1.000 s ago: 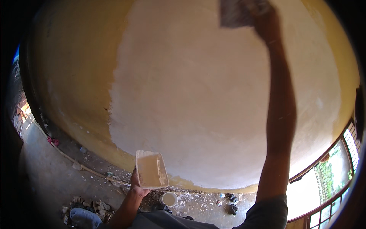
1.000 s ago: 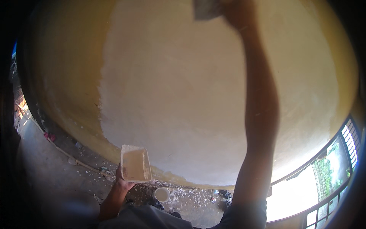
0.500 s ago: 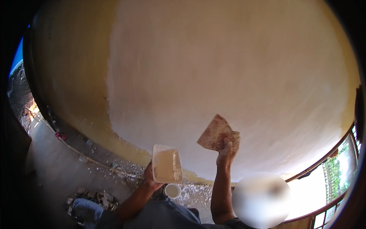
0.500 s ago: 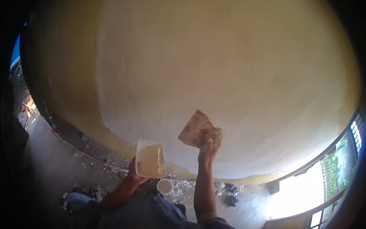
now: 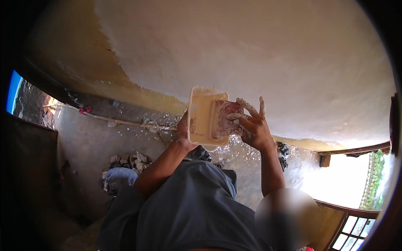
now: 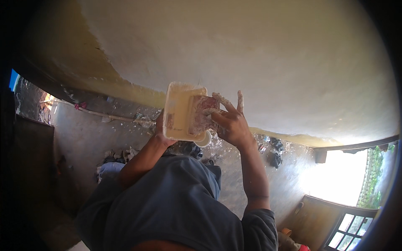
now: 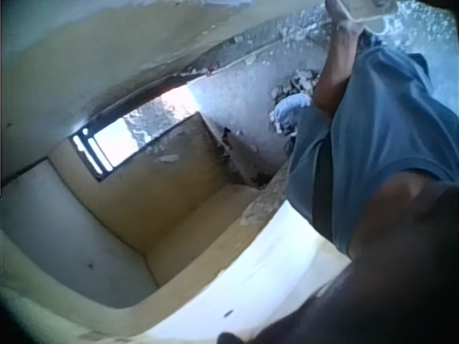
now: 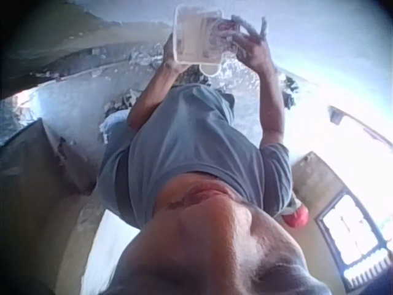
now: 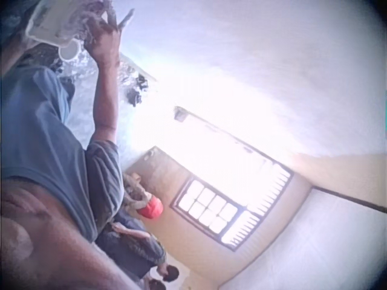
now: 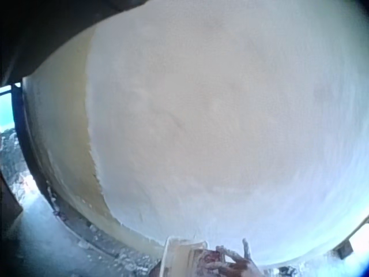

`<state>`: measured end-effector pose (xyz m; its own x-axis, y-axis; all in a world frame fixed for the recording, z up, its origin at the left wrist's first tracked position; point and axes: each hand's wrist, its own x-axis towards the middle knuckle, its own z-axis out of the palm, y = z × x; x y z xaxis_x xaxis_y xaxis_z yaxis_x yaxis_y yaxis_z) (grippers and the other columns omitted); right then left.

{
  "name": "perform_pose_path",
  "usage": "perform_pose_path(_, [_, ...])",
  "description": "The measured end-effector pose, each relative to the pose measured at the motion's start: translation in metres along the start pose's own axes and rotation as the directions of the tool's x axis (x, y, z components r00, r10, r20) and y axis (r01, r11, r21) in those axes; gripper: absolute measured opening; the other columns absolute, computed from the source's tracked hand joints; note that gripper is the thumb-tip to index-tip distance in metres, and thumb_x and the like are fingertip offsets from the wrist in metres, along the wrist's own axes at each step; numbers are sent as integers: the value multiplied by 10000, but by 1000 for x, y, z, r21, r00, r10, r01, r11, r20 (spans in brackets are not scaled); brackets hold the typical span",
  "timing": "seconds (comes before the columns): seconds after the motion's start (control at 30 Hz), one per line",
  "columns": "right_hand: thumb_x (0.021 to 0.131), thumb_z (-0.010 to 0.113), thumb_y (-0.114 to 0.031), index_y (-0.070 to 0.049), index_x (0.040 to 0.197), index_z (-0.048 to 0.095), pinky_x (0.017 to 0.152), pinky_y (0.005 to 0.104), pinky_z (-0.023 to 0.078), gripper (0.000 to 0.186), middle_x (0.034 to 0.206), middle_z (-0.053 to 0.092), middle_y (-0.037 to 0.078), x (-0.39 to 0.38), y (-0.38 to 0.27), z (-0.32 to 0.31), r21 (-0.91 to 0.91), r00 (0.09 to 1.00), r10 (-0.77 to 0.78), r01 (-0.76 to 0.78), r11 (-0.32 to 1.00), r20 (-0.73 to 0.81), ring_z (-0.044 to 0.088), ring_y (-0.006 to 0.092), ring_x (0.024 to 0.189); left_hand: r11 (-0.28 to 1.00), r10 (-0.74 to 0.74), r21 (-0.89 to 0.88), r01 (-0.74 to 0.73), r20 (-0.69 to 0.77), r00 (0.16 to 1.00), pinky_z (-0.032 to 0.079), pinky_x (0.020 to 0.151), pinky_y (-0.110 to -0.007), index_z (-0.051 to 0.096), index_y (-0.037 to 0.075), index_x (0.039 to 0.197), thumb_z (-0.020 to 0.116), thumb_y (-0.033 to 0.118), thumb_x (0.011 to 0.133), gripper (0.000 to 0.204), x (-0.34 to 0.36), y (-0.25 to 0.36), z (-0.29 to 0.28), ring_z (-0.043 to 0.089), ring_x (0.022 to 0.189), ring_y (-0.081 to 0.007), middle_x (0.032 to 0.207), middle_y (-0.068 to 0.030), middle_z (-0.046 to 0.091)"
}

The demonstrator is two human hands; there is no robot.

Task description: The person applies a plaster-like compound to a wall using a putty knife and a plastic container. They scoop the material from the container with the tool and smooth it across the surface of the wall repeatedly.

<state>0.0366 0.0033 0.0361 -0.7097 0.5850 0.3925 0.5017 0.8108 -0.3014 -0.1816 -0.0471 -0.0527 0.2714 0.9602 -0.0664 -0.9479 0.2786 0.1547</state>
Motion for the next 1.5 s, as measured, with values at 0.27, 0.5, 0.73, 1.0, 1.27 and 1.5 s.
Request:
perform_pose_path(0.27, [700,747,-172,-176,935,706,1114,688,15,238,807,704,-6,2,-8,18,-44,998,-41,39,998,-51,485,209,1278,993,-96,73,92,51,994,515,961,-491,359,15,1407,421,383,976,570,10,-14,12,549,1190,-323,1341,-191,493])
perform_pose_path(0.5, [658,748,-164,-209,951,711,1111,700,-13,298,767,692,-9,8,-6,14,-74,998,-64,63,995,-5,517,214,1222,998,-33,66,22,166,986,488,967,-520,416,22,1378,395,395,989,539,16,-15,17,551,1181,-326,1323,-181,520])
perform_pose_path(0.73, [636,747,-162,-181,866,709,1112,691,-9,233,796,712,1,12,-10,-1,-73,1000,-29,28,997,-1,475,212,1287,997,-77,-18,78,69,995,486,961,-539,420,43,1382,375,446,984,567,18,-8,33,539,1195,-338,1319,-178,524])
perform_pose_path(1.0, [679,751,-202,-236,907,715,1089,724,-4,233,889,721,-28,10,-13,23,-97,997,-41,34,995,-70,491,206,1270,994,-68,91,59,104,992,496,964,-516,411,14,1377,462,395,967,562,21,-7,3,543,1191,-341,1297,-172,538])
perform_pose_path(1.27, [706,740,-211,-186,856,719,1075,710,-75,153,923,727,-38,10,-11,35,-83,968,-27,7,997,-248,553,240,1219,994,-63,96,59,40,997,521,953,-477,376,25,1400,417,408,989,563,23,-6,6,567,1159,-313,1345,-178,494])
perform_pose_path(1.5, [813,713,-190,-162,712,571,1121,637,-8,176,974,735,-25,5,-10,38,-69,860,-76,48,996,-505,533,387,1227,994,-66,89,65,10,998,512,954,-492,411,31,1377,396,397,992,532,18,1,6,584,1138,-312,1300,-168,538])
